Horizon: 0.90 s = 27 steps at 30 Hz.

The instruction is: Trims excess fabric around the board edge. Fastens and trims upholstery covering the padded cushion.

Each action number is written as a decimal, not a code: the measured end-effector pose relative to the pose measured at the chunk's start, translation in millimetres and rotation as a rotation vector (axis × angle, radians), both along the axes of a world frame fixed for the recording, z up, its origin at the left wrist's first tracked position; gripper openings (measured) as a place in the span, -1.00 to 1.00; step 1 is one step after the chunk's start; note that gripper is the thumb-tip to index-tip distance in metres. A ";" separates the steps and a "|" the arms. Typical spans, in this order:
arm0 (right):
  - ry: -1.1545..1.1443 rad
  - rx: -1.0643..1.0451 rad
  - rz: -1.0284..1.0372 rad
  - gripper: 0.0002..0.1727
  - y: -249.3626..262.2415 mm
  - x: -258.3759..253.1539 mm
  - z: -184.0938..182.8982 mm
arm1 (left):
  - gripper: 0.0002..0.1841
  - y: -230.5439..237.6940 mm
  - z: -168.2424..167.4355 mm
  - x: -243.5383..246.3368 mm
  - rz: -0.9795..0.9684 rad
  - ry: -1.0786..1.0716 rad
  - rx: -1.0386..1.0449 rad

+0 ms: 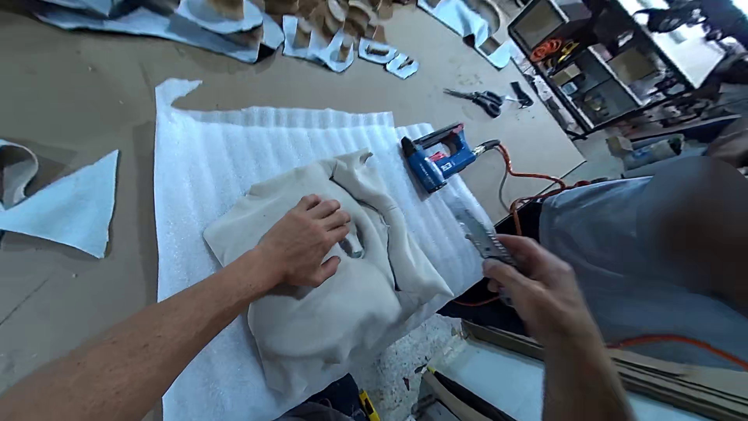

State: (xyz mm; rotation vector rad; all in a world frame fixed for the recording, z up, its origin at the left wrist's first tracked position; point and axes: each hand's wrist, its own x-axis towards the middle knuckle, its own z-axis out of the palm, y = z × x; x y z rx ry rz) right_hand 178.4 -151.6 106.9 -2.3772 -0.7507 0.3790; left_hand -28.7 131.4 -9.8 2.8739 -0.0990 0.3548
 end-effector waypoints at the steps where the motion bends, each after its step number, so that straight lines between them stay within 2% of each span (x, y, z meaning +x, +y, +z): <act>1: 0.070 0.043 -0.068 -0.61 -1.1 5.6 -14.4 | -0.40 -2.6 1.7 0.3 -0.009 0.057 0.046; 4: 0.102 0.167 -0.199 -0.64 2.8 31.1 -49.6 | -0.47 -19.1 4.6 -1.4 0.046 0.182 0.064; 7: 0.239 0.284 -0.294 -0.64 31.5 58.7 -52.1 | -0.45 -56.8 5.7 2.0 0.252 0.267 -0.057; 9: 0.360 0.311 -0.246 -0.65 70.7 76.1 -52.7 | -0.43 -85.3 5.9 6.2 0.375 0.274 -0.154; 11: 0.402 0.303 -0.117 -0.65 120.5 96.6 -55.1 | -0.45 -102.4 -1.4 9.2 0.451 0.187 -0.162; 13: 0.351 0.273 0.023 -0.63 171.1 119.4 -56.7 | -0.45 -103.9 -2.5 9.3 0.465 0.189 -0.172; 15: 0.175 0.116 0.113 -0.58 197.5 139.8 -52.3 | -0.46 -104.7 -2.1 6.0 0.454 0.196 -0.194; 17: -0.110 -0.045 0.045 -0.51 183.1 150.3 -44.6 | -0.52 -106.8 -0.3 -2.0 0.458 0.130 -0.216; 19: -0.167 -0.153 -0.118 -0.41 148.5 156.5 -51.2 | -0.60 -111.6 -1.1 -16.1 0.496 -0.024 -0.157; 21: 0.069 -0.273 -0.206 -0.24 126.4 164.4 -73.6 | -0.62 -116.2 -7.4 -34.4 0.542 -0.112 -0.092; 24: 0.519 -0.124 -0.340 -0.17 131.9 165.0 -94.5 | -0.61 -114.0 -15.0 -46.5 0.553 -0.155 -0.055; 27: 0.549 -0.019 -0.475 -0.22 149.3 152.7 -84.0 | -0.66 -113.0 -7.5 -44.5 0.528 -0.099 -0.109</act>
